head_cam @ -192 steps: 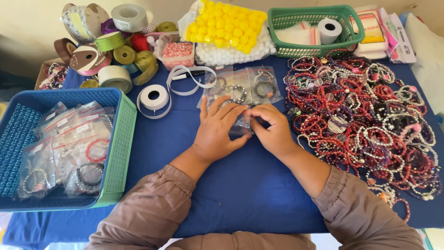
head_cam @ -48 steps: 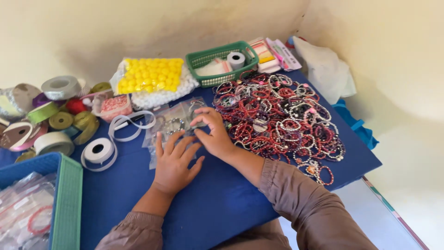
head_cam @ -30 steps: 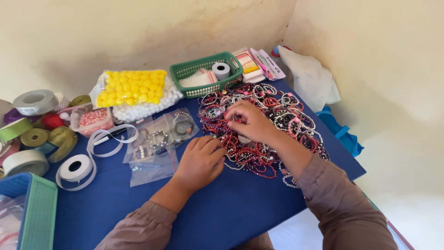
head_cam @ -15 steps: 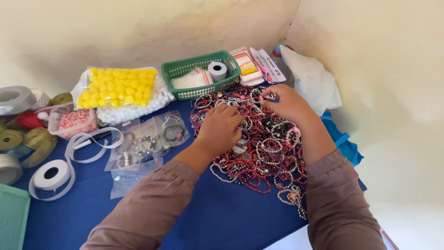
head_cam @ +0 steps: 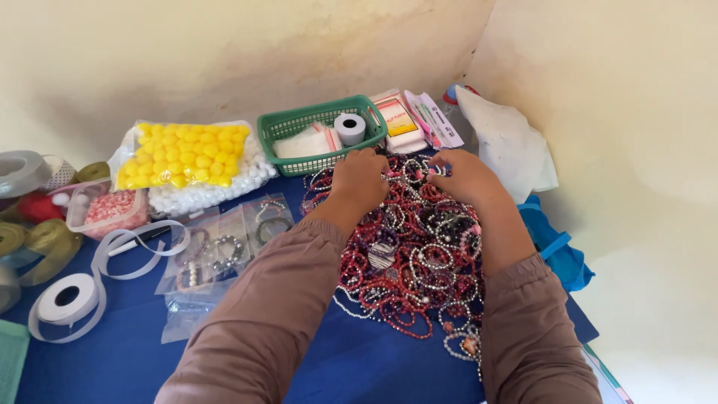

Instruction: The person places beaded bracelets into small plastic bags by hand and then puts the filled bags into a larger blue plastic basket.

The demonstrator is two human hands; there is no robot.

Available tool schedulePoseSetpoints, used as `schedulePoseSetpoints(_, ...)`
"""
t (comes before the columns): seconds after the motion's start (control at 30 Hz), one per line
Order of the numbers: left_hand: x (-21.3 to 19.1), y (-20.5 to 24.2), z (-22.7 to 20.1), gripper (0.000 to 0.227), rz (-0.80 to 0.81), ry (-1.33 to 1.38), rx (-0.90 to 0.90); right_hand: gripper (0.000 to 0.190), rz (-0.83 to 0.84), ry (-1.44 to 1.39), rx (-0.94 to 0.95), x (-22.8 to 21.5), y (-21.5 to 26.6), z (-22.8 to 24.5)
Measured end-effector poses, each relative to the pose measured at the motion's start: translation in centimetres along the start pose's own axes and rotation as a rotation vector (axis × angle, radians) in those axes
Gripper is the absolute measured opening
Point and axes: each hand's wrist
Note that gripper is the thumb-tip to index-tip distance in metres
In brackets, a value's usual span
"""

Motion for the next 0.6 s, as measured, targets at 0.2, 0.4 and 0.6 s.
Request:
schedulePoseSetpoints(0.2, 1.8, -2.4, 0.6, 0.024, 0.085, -0.066, -0.015, 0.040, -0.004, -0.052, -0.013, 0.6, 0.2, 0.2)
schedulePoseSetpoints(0.4, 4.4, -2.8, 1.1, 0.026, 0.145, -0.088, -0.031, 0.041, 0.036, -0.030, -0.065, 1.2, 0.3, 1.2)
schedulePoseSetpoints(0.6, 3.8, -2.3, 0.8, 0.023, 0.154, -0.037, -0.076, 0.047, 0.116, -0.007, -0.038, 1.7, 0.6, 2.7)
Point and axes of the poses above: each hand's wrist, its own y-axis away from the middle knuckle, its own x-axis out of the palm, z = x × y, and after that the axes turned 15 degrees about x, right-handed
